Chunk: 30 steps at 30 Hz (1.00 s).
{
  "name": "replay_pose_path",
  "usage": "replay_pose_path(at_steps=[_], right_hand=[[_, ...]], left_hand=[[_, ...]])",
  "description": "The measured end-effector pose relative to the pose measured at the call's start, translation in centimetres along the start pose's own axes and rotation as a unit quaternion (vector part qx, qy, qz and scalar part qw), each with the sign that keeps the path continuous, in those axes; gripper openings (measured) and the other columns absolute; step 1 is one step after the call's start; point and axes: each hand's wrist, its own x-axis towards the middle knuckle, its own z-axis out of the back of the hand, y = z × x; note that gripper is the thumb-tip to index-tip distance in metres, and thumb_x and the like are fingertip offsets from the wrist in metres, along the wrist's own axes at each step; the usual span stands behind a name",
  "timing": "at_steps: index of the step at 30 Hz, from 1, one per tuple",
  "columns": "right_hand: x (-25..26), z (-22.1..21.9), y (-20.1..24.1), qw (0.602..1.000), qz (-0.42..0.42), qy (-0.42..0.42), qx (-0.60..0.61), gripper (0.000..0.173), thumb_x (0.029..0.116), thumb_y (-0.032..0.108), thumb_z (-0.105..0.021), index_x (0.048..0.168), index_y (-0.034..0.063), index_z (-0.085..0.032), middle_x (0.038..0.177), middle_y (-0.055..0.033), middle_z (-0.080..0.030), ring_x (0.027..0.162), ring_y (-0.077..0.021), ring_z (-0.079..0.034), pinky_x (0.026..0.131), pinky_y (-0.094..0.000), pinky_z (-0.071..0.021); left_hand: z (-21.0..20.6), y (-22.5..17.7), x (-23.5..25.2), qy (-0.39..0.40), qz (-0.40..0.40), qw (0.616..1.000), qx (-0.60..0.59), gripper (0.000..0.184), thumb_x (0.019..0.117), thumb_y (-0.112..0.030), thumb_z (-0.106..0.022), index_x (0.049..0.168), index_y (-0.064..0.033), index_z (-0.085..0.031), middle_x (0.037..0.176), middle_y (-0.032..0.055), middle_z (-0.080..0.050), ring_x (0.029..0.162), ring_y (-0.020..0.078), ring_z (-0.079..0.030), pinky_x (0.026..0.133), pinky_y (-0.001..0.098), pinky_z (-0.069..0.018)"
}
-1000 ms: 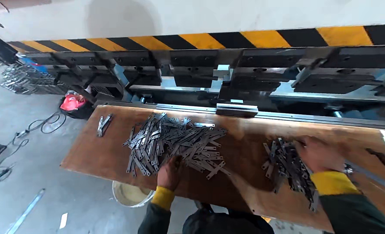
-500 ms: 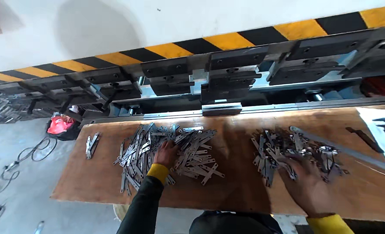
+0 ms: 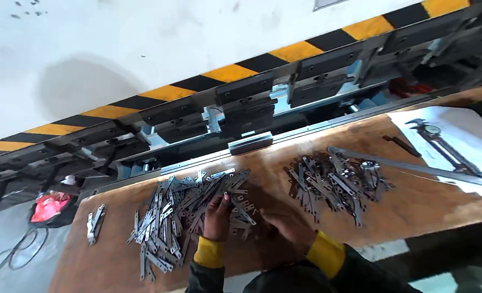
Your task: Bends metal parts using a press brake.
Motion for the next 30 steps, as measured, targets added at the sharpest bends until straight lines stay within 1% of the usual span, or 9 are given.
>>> replay_pose_path(at_steps=[3,5,8,11,15,18,22,26,30], right_hand=[[0.3,-0.5,-0.2,0.985,-0.052,0.095,0.132,0.033,0.1108,0.028,-0.043,0.120,0.0040,-0.064,0.095,-0.0078,-0.073,0.083,-0.0175,-0.071,0.076,-0.0340,-0.0611],[0.7,-0.2,-1.1,0.981,-0.073,0.070,0.166,0.032,0.1111,0.028,-0.044,0.127,0.0044,-0.060,0.099,-0.0088,-0.071,0.080,-0.0177,-0.069,0.071,-0.0324,-0.0595],[1.0,0.4,-2.1,0.973,-0.126,-0.009,0.195,0.044,0.1115,0.041,-0.041,0.126,0.0065,-0.063,0.098,-0.0100,-0.072,0.078,-0.0198,-0.070,0.068,-0.0344,-0.0599],[0.4,0.2,-1.4,0.967,-0.136,-0.001,0.213,0.044,0.1115,0.041,-0.039,0.121,0.0058,-0.064,0.096,-0.0080,-0.071,0.080,-0.0188,-0.069,0.070,-0.0359,-0.0601],[1.8,0.4,-0.7,0.984,-0.101,-0.085,0.120,0.021,0.1060,0.021,-0.057,0.117,0.0057,-0.066,0.090,-0.0050,-0.069,0.073,-0.0134,-0.065,0.064,-0.0290,-0.0563],[5.4,2.6,-0.1,0.988,-0.059,-0.141,0.035,0.031,0.1071,0.027,-0.056,0.130,0.0065,-0.063,0.098,-0.0096,-0.070,0.075,-0.0193,-0.068,0.064,-0.0349,-0.0584],[13.6,6.6,2.4,0.984,-0.051,-0.169,0.009,0.031,0.1084,0.020,-0.054,0.135,0.0039,-0.057,0.103,-0.0108,-0.071,0.073,-0.0170,-0.069,0.062,-0.0295,-0.0571],[20.0,8.6,4.3,0.978,-0.072,-0.197,0.002,0.025,0.1078,0.018,-0.056,0.125,0.0008,-0.060,0.099,-0.0096,-0.071,0.071,-0.0139,-0.068,0.065,-0.0273,-0.0570],[22.5,8.9,5.3,0.971,-0.089,-0.218,-0.031,0.032,0.1099,0.029,-0.052,0.123,0.0013,-0.061,0.092,-0.0095,-0.074,0.068,-0.0152,-0.069,0.060,-0.0281,-0.0556]], left_hand=[[-0.5,1.6,-0.2,0.056,-0.021,0.998,-0.006,0.021,0.1037,-0.009,-0.047,0.102,-0.0024,-0.067,0.094,0.0066,-0.072,0.087,0.0164,-0.070,0.086,0.0369,-0.0593],[-0.1,2.3,-0.3,0.079,-0.133,0.984,0.087,0.020,0.1020,-0.011,-0.055,0.103,-0.0009,-0.073,0.103,0.0067,-0.074,0.095,0.0147,-0.070,0.091,0.0341,-0.0583],[-0.1,2.4,-1.2,0.074,-0.340,0.866,0.360,0.023,0.1002,-0.026,-0.062,0.098,-0.0140,-0.081,0.119,0.0059,-0.072,0.121,0.0217,-0.061,0.106,0.0396,-0.0488],[-0.4,4.5,-2.7,0.090,-0.402,0.755,0.510,0.018,0.0981,-0.033,-0.064,0.097,-0.0337,-0.081,0.132,0.0036,-0.069,0.133,0.0354,-0.054,0.106,0.0543,-0.0465],[0.5,8.0,-3.9,0.068,-0.385,0.741,0.546,0.014,0.0937,-0.034,-0.070,0.103,-0.0394,-0.079,0.140,0.0089,-0.063,0.134,0.0366,-0.053,0.104,0.0553,-0.0482],[2.0,9.6,-4.5,0.001,-0.313,0.772,0.553,0.029,0.0897,-0.042,-0.075,0.115,-0.0278,-0.078,0.144,0.0192,-0.057,0.128,0.0408,-0.057,0.102,0.0570,-0.0503],[5.3,12.3,-6.5,-0.031,-0.234,0.765,0.599,0.030,0.0867,-0.031,-0.075,0.112,-0.0137,-0.078,0.138,0.0249,-0.060,0.121,0.0492,-0.059,0.098,0.0642,-0.0489],[6.1,13.7,-7.1,-0.029,-0.229,0.733,0.640,0.029,0.0884,-0.035,-0.073,0.111,-0.0174,-0.079,0.136,0.0224,-0.062,0.124,0.0483,-0.058,0.101,0.0643,-0.0470],[6.3,14.4,-6.6,-0.053,-0.234,0.712,0.660,0.030,0.0891,-0.038,-0.069,0.110,-0.0178,-0.078,0.135,0.0214,-0.063,0.127,0.0467,-0.056,0.106,0.0613,-0.0443]])
